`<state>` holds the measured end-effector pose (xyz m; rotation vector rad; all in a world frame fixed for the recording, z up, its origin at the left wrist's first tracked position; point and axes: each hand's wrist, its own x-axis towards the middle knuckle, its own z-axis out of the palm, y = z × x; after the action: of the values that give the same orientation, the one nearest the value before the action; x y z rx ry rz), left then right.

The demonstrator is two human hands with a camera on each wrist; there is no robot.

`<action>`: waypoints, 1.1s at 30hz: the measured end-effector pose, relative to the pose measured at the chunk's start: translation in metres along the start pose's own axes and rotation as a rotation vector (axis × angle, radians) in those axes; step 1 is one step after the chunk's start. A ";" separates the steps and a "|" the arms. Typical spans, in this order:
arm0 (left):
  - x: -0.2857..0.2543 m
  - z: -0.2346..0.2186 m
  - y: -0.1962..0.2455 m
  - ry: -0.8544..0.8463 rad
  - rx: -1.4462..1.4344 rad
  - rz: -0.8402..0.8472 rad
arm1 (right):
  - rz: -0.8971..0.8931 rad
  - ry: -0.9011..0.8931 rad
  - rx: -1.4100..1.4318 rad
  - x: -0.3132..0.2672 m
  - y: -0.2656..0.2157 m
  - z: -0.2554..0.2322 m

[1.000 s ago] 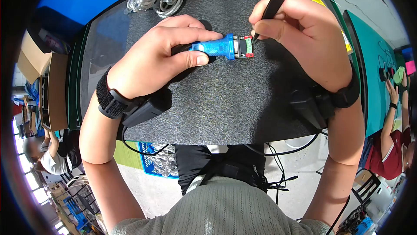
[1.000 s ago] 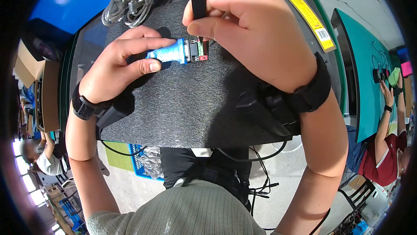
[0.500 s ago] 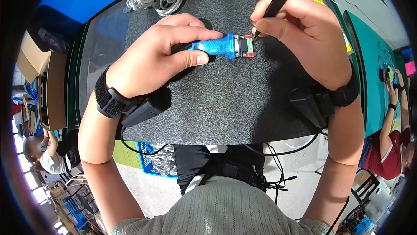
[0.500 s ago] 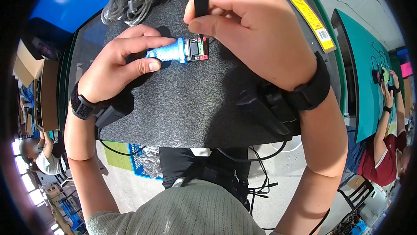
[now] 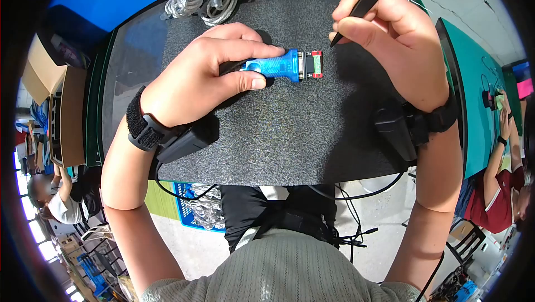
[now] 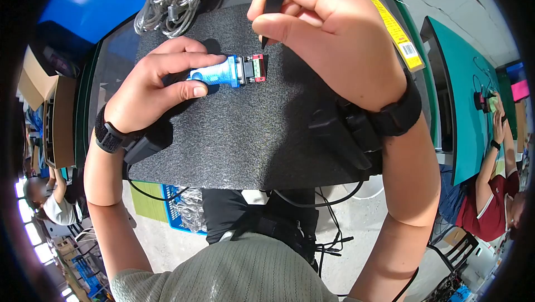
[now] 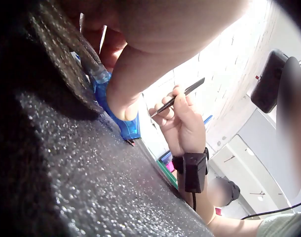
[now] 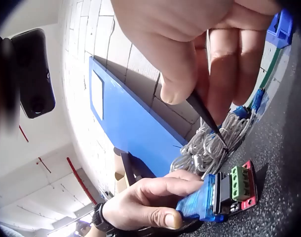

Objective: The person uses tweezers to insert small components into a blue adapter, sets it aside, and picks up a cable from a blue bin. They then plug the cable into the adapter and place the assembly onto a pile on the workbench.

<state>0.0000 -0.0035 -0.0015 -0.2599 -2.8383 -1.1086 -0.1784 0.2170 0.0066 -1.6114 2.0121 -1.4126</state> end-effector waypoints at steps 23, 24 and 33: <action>0.001 0.000 -0.002 0.003 -0.044 -0.024 | -0.142 -0.130 0.046 0.002 -0.001 0.007; 0.001 0.000 -0.001 -0.002 -0.055 -0.033 | -0.131 -0.150 0.047 0.002 0.000 0.007; 0.002 0.002 -0.004 -0.001 -0.050 -0.015 | -0.134 -0.152 -0.026 0.001 0.002 0.007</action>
<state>-0.0028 -0.0047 -0.0052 -0.2425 -2.8206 -1.1843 -0.1751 0.2125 0.0018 -1.8359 1.8764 -1.2674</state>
